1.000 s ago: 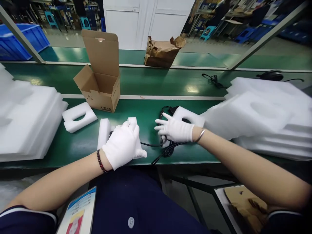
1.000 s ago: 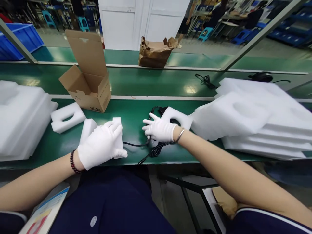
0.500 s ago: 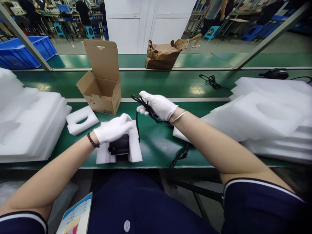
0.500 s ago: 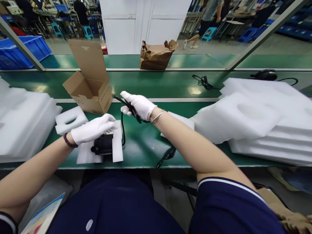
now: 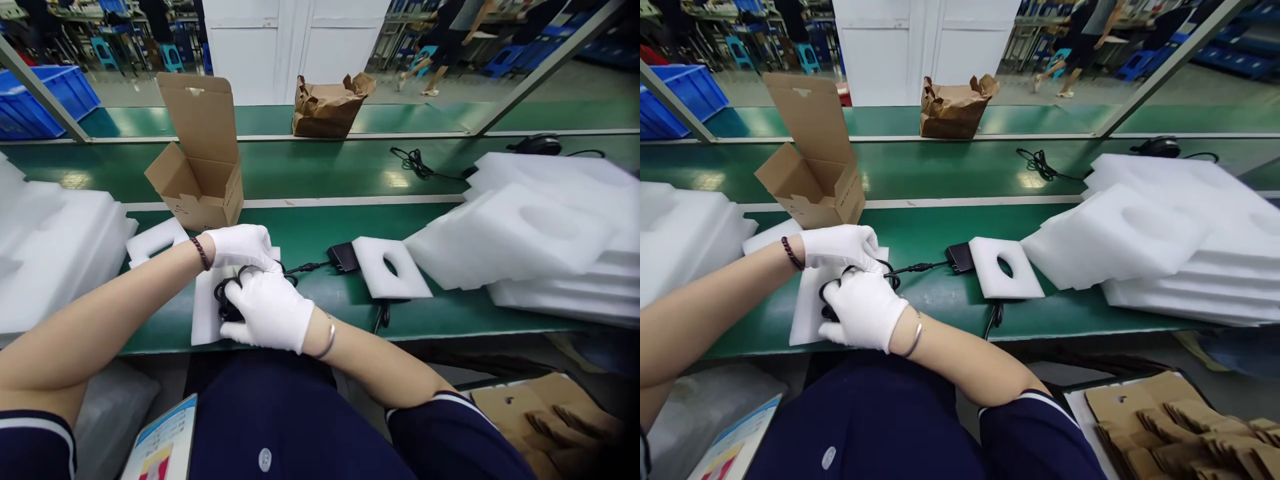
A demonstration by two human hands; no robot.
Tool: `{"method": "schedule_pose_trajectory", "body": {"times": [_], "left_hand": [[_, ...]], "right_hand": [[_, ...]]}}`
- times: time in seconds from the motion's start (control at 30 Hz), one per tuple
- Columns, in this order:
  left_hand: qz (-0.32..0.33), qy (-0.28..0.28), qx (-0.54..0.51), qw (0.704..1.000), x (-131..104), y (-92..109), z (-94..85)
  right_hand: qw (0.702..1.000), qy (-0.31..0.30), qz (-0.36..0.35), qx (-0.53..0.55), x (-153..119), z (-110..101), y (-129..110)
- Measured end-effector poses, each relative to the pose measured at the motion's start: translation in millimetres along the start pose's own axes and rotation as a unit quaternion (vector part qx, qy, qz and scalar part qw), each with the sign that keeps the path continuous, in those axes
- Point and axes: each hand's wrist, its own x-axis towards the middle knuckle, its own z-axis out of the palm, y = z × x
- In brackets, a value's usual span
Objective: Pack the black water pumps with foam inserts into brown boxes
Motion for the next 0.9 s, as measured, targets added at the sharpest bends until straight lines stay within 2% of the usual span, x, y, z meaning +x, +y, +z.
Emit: {"method": "schedule_pose_trajectory", "body": {"times": [0.07,0.17,0.2,0.23,0.3,0.37,0.4,0.47,0.6,0.67,0.77,0.9], "left_hand": [[-0.010,0.069,0.078,0.995,1,1,5.9],[-0.005,0.113,0.082,0.990,-1,-4,17.3],[-0.007,0.120,0.067,0.990,-1,-6,20.5],[-0.015,0.127,0.051,0.990,-1,-9,23.2],[-0.036,0.138,0.020,0.990,-1,-14,27.2],[-0.047,0.152,-0.010,0.987,1,-18,29.7],[-0.047,0.157,-0.032,0.986,2,-20,30.5],[-0.048,0.142,-0.096,0.984,5,-24,31.9],[-0.059,0.066,-0.241,0.967,14,-32,34.7],[-0.072,0.051,-0.278,0.957,19,-35,36.0],[-0.085,0.042,-0.297,0.950,23,-37,35.8],[-0.099,0.045,-0.248,0.963,23,-35,33.3]], "right_hand": [[0.999,-0.025,-0.004,0.029,-7,-14,12],[0.980,0.038,0.109,0.162,-11,-26,56],[0.965,0.065,0.144,0.208,-7,-23,74],[0.951,0.067,0.152,0.260,-2,-15,90],[0.913,-0.005,0.117,0.390,12,9,116],[0.857,-0.074,0.092,0.502,23,35,130],[0.833,-0.080,0.098,0.539,26,45,134],[0.807,-0.057,0.106,0.579,26,56,136],[0.793,-0.045,0.098,0.600,16,53,138],[0.796,-0.054,0.098,0.595,12,49,139],[0.807,-0.040,0.077,0.584,11,49,142],[0.781,-0.022,0.070,0.620,15,58,145]]}}
